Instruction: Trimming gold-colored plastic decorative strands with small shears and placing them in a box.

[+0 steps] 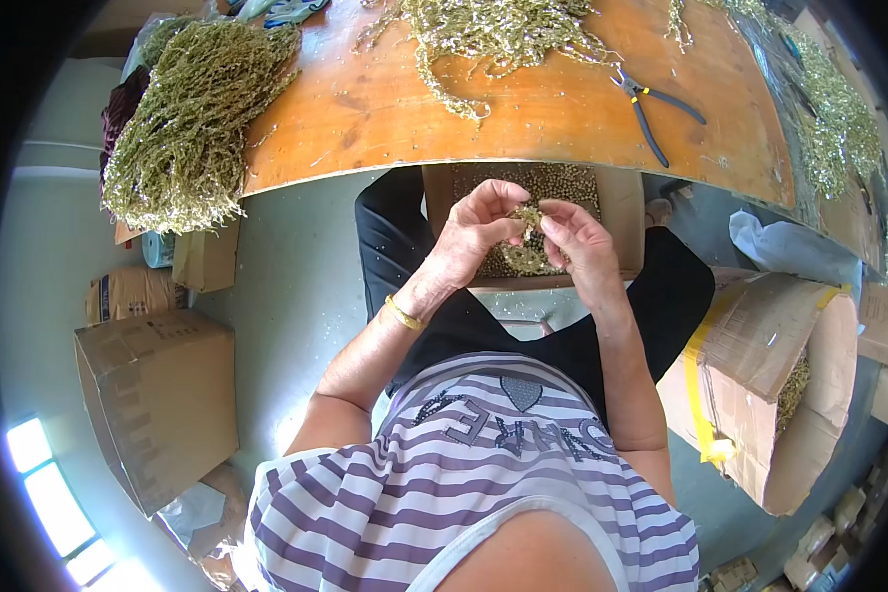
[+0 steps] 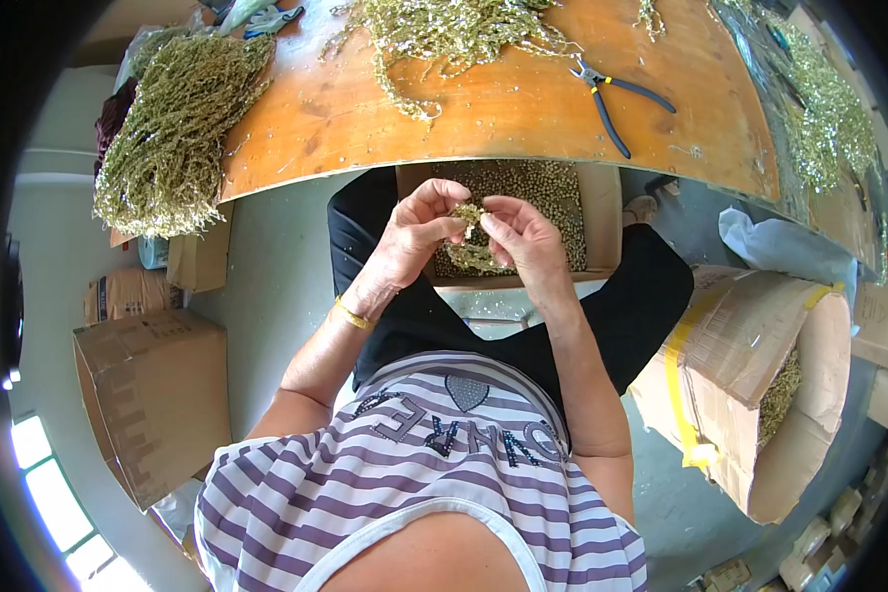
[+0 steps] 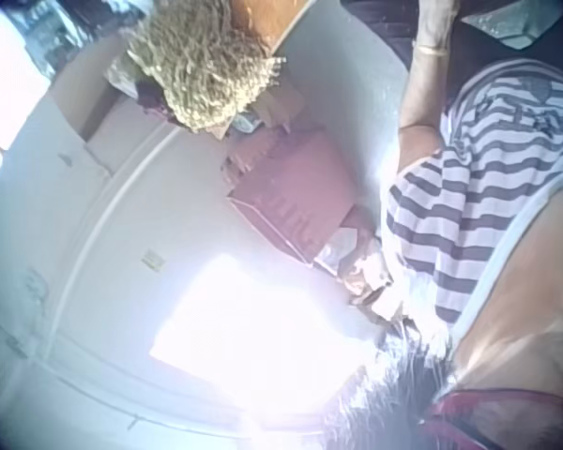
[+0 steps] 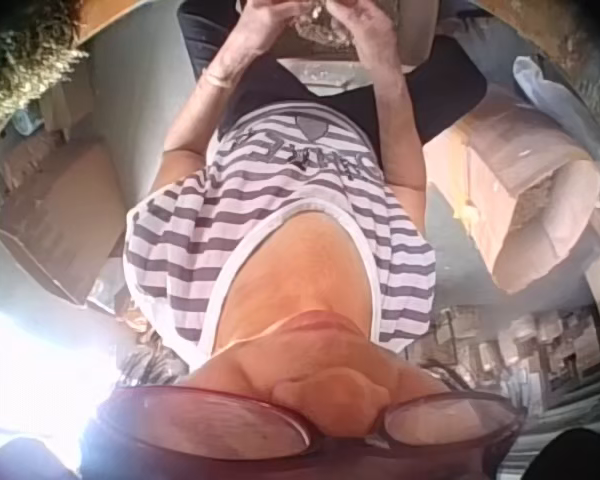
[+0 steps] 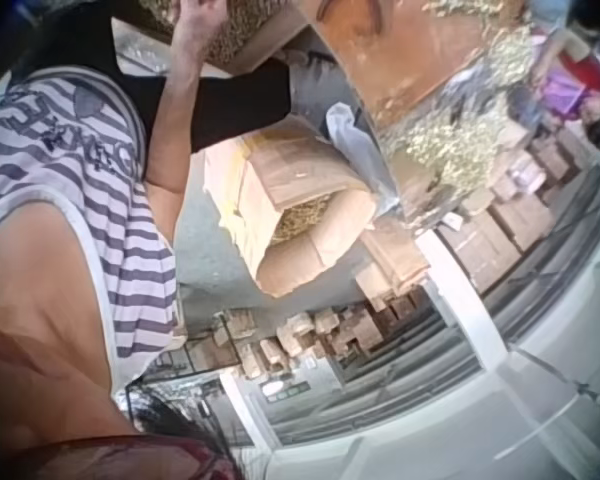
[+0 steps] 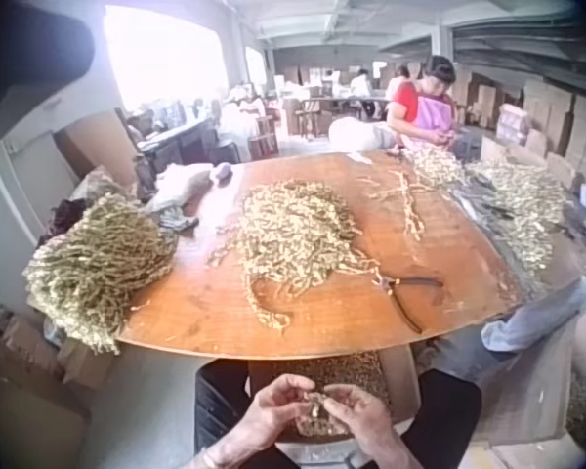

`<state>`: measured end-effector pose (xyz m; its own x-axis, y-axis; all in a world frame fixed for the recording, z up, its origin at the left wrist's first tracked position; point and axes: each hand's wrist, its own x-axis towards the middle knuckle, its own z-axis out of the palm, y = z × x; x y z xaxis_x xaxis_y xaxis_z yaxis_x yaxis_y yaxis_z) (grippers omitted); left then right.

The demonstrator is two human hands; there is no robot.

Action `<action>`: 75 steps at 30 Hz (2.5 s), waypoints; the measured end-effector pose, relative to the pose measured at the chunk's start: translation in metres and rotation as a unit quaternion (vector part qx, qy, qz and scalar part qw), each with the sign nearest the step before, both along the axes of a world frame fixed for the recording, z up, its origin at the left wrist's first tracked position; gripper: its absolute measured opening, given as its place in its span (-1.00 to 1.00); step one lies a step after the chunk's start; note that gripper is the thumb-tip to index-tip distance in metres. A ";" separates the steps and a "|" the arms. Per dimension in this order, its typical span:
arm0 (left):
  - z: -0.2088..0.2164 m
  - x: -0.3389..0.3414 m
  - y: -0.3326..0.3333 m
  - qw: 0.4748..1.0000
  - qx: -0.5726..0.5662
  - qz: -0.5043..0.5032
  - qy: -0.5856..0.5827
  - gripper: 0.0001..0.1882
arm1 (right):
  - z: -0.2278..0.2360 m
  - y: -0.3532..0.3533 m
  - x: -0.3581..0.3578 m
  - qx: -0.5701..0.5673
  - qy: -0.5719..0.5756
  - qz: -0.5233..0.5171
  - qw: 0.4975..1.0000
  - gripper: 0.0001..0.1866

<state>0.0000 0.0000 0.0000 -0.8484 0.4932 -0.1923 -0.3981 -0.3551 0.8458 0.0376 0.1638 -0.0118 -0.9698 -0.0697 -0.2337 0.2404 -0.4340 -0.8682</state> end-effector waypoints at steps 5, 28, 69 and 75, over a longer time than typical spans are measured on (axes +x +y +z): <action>-0.004 -0.001 -0.001 0.999 -0.007 0.030 0.021 -0.71 | 0.000 -0.009 0.002 0.071 -0.031 0.103 0.992 -0.78; -0.004 -0.006 0.007 0.998 0.005 0.050 0.022 -0.77 | -0.002 -0.008 -0.008 -0.169 -0.007 0.016 0.985 -0.88; 0.028 -0.039 -0.032 0.945 0.129 -0.292 -0.073 -0.72 | 0.034 0.054 0.000 0.064 -0.010 0.323 0.944 -0.77; 0.039 -0.039 -0.030 0.925 -0.078 -0.367 -0.063 -0.75 | 0.056 0.070 -0.001 0.193 -0.046 0.353 0.915 -0.77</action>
<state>-0.0385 -0.0297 0.0393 -0.2628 0.8849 -0.3845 -0.5822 0.1723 0.7946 0.0364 0.2339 0.0441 -0.6903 -0.5657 -0.4511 0.4223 0.1912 -0.8860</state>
